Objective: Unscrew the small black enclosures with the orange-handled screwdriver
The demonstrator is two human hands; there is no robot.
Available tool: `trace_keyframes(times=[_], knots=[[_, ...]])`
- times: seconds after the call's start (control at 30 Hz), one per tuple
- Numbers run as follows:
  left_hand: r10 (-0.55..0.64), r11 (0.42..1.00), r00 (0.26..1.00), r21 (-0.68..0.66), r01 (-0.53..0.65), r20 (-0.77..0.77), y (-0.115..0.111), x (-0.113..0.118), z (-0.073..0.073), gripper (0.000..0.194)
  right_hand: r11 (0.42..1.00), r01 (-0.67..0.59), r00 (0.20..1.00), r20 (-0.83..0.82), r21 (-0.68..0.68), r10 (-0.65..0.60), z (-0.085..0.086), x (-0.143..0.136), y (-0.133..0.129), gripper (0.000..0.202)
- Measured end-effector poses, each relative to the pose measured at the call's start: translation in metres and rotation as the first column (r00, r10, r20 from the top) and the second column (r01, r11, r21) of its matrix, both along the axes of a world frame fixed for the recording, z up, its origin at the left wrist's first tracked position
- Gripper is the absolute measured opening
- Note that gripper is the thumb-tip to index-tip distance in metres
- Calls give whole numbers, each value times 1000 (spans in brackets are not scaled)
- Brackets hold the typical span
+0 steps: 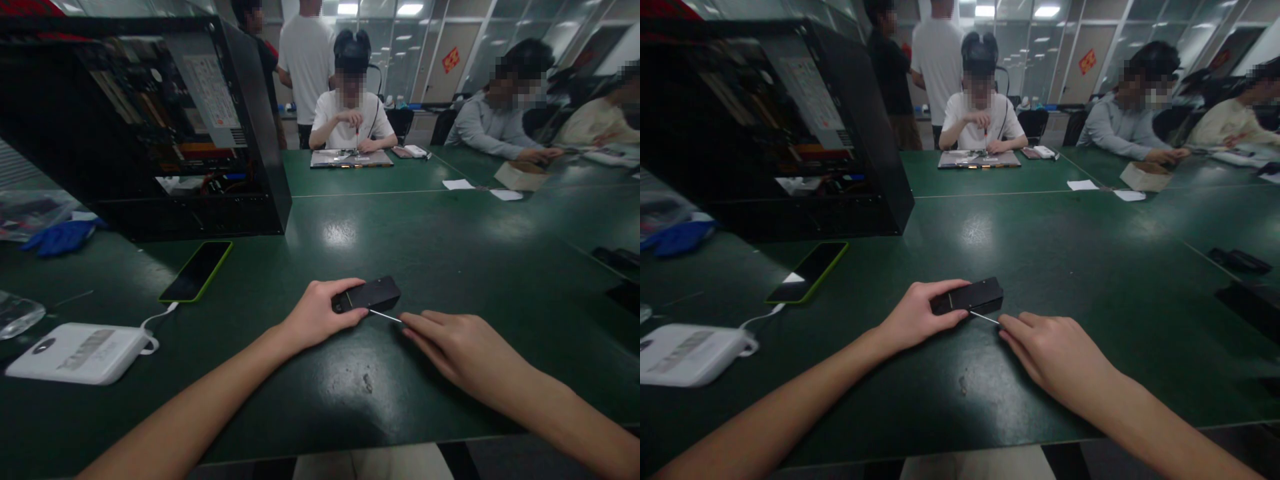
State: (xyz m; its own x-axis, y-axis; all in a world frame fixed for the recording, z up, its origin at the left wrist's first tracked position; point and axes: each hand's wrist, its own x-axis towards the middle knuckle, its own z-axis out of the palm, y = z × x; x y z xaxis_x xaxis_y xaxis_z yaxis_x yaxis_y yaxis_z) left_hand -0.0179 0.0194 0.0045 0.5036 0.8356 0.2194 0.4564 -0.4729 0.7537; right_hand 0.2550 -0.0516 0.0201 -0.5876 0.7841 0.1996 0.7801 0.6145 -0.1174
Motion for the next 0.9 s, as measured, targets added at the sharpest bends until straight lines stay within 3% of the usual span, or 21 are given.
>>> trace_keyframes(times=[0.43, 0.73, 0.9], knots=[[-18, 1000, 999, 22, 17, 40, 1, 0, -4, 46, 994, -70, 992, -108, -88, 61, -22, -5, 17, 35], [-24, 1000, 1000, -5, 24, 3, 2, -3, -3, 52, 982, -191, 977, 94, -14, 191, 8, -2, 36, 35], [-16, 1000, 1000, 6, 16, 16, 1, -3, -4, 54, 983, -158, 985, 56, -95, 164, 8, -16, 33, 34]])
